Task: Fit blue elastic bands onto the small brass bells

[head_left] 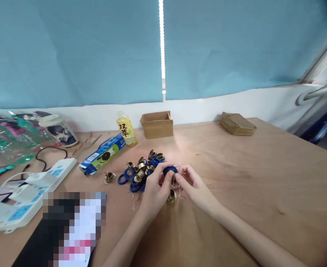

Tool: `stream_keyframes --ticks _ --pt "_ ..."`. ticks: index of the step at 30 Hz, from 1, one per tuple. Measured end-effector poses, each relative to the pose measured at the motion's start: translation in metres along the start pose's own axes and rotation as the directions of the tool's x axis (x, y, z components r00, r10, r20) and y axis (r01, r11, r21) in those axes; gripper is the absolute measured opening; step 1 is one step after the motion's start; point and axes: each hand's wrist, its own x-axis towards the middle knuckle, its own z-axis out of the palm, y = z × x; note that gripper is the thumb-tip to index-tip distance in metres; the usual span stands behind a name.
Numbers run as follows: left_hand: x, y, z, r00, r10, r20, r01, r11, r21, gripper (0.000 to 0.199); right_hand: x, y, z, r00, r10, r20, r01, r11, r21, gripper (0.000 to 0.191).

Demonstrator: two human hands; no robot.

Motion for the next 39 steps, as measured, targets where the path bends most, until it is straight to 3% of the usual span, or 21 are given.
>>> stream_keyframes --ticks 5,14,25,35,39 --pt "-0.001 0.004 0.001 0.996 0.050 0.077 -0.041 0.992 -0.116 0.021 0.000 0.002 -0.002 0.994 -0.102 -0.048 0.099 0.992 -0.072 0.029" --pt "-0.006 0.011 0.000 0.964 -0.033 0.264 0.096 0.969 -0.230 0.039 0.000 -0.008 -0.006 0.979 -0.172 -0.110 0.149 0.970 -0.191 0.019" --pt "-0.006 0.004 0.006 0.980 -0.023 0.197 0.072 0.967 -0.246 0.033 -0.001 0.003 -0.008 0.959 -0.263 -0.107 0.205 0.903 -0.377 0.006" --pt "-0.005 0.008 0.008 0.989 0.009 0.151 0.018 0.984 -0.179 0.030 -0.006 0.000 -0.007 0.915 -0.403 0.031 0.339 0.721 -0.604 0.009" --pt "-0.005 0.006 0.007 0.988 0.022 0.150 0.003 0.986 -0.164 0.032 -0.008 0.000 -0.006 0.901 -0.430 0.057 0.370 0.695 -0.617 0.008"
